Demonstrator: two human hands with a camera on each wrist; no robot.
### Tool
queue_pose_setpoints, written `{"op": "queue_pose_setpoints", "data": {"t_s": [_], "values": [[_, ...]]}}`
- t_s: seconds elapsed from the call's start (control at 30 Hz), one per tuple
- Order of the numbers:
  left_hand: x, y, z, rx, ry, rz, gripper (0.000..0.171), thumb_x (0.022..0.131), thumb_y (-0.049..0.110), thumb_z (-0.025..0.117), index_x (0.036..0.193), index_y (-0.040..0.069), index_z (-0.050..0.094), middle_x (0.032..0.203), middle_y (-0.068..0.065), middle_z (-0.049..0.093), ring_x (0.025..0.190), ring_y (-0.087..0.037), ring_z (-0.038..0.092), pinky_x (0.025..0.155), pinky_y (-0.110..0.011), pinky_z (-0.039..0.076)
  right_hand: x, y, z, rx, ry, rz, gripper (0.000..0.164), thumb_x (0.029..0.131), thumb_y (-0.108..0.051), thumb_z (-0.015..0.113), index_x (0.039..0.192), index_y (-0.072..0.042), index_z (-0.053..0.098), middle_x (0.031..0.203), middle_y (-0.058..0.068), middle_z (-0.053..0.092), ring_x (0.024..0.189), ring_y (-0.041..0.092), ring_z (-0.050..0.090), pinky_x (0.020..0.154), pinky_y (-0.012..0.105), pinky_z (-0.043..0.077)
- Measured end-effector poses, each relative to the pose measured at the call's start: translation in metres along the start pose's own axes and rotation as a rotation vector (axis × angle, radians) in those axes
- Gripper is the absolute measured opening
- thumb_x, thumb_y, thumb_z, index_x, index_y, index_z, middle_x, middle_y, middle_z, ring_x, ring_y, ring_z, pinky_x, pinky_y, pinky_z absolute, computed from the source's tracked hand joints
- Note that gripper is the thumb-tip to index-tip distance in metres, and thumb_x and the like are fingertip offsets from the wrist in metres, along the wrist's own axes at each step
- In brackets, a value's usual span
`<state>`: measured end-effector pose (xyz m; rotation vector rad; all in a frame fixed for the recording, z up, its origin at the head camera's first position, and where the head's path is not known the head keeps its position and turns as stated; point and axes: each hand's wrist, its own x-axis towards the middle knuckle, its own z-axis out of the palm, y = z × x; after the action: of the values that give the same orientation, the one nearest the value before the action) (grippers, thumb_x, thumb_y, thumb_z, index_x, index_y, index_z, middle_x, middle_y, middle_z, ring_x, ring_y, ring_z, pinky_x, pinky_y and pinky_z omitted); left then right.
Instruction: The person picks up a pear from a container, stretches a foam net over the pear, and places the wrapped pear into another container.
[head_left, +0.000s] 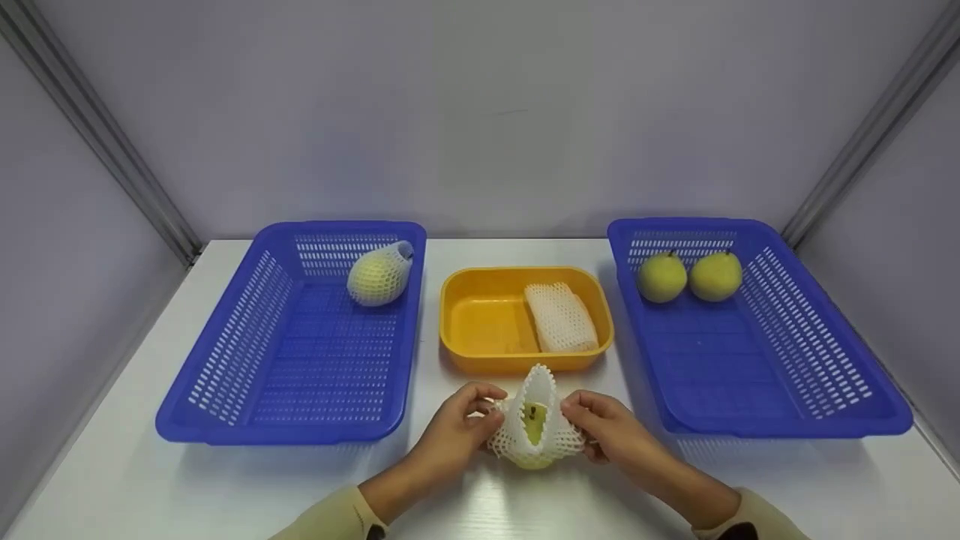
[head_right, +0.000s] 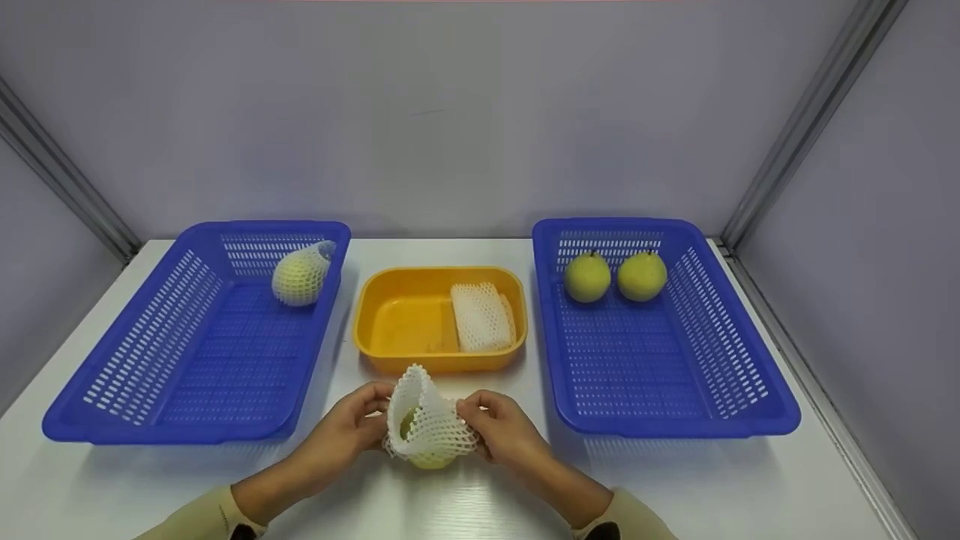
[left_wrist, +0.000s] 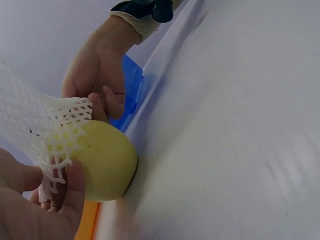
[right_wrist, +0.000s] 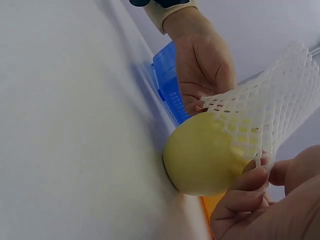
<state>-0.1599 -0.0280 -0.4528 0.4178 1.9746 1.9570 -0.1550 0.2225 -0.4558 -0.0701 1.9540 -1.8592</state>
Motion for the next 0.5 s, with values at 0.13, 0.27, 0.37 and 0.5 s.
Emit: {"op": "queue_pose_setpoints", "data": {"t_s": [0.13, 0.27, 0.37, 0.5], "values": [[0.000, -0.004, -0.001, 0.056, 0.012, -0.003, 0.024, 0.103, 0.006, 0.058, 0.124, -0.005, 0.054, 0.100, -0.009, 0.059, 0.079, -0.014, 0.063, 0.070, -0.035, 0.057, 0.002, 0.006, 0.000, -0.017, 0.019, 0.002, 0.019, 0.108, -0.020, 0.050, 0.092, -0.011, 0.057, 0.071, -0.004, 0.050, 0.058, 0.009, 0.042, 0.050, 0.020, 0.031], [-0.001, -0.007, 0.000, 0.071, 0.020, -0.016, 0.023, 0.103, 0.005, 0.058, 0.123, -0.005, 0.053, 0.097, -0.008, 0.057, 0.074, -0.013, 0.061, 0.066, -0.030, 0.055, 0.002, 0.011, -0.001, -0.031, 0.027, -0.004, 0.019, 0.108, -0.017, 0.050, 0.091, -0.011, 0.055, 0.071, -0.003, 0.049, 0.058, 0.010, 0.042, 0.050, 0.020, 0.032], [-0.001, -0.008, 0.001, 0.089, 0.030, -0.012, 0.022, 0.102, 0.004, 0.058, 0.122, -0.006, 0.054, 0.097, -0.008, 0.057, 0.074, -0.014, 0.060, 0.065, -0.032, 0.056, 0.003, 0.013, -0.001, -0.050, 0.026, -0.019, 0.017, 0.107, -0.014, 0.050, 0.091, -0.011, 0.054, 0.070, -0.002, 0.050, 0.058, 0.011, 0.043, 0.050, 0.021, 0.033], [-0.001, -0.009, 0.001, 0.142, 0.048, 0.019, 0.023, 0.102, 0.004, 0.059, 0.123, -0.004, 0.057, 0.108, -0.011, 0.058, 0.087, -0.020, 0.063, 0.070, -0.039, 0.059, 0.004, 0.014, 0.000, -0.088, 0.049, -0.037, 0.012, 0.105, -0.014, 0.051, 0.097, -0.006, 0.056, 0.072, -0.001, 0.052, 0.060, 0.012, 0.046, 0.050, 0.021, 0.035]]}}
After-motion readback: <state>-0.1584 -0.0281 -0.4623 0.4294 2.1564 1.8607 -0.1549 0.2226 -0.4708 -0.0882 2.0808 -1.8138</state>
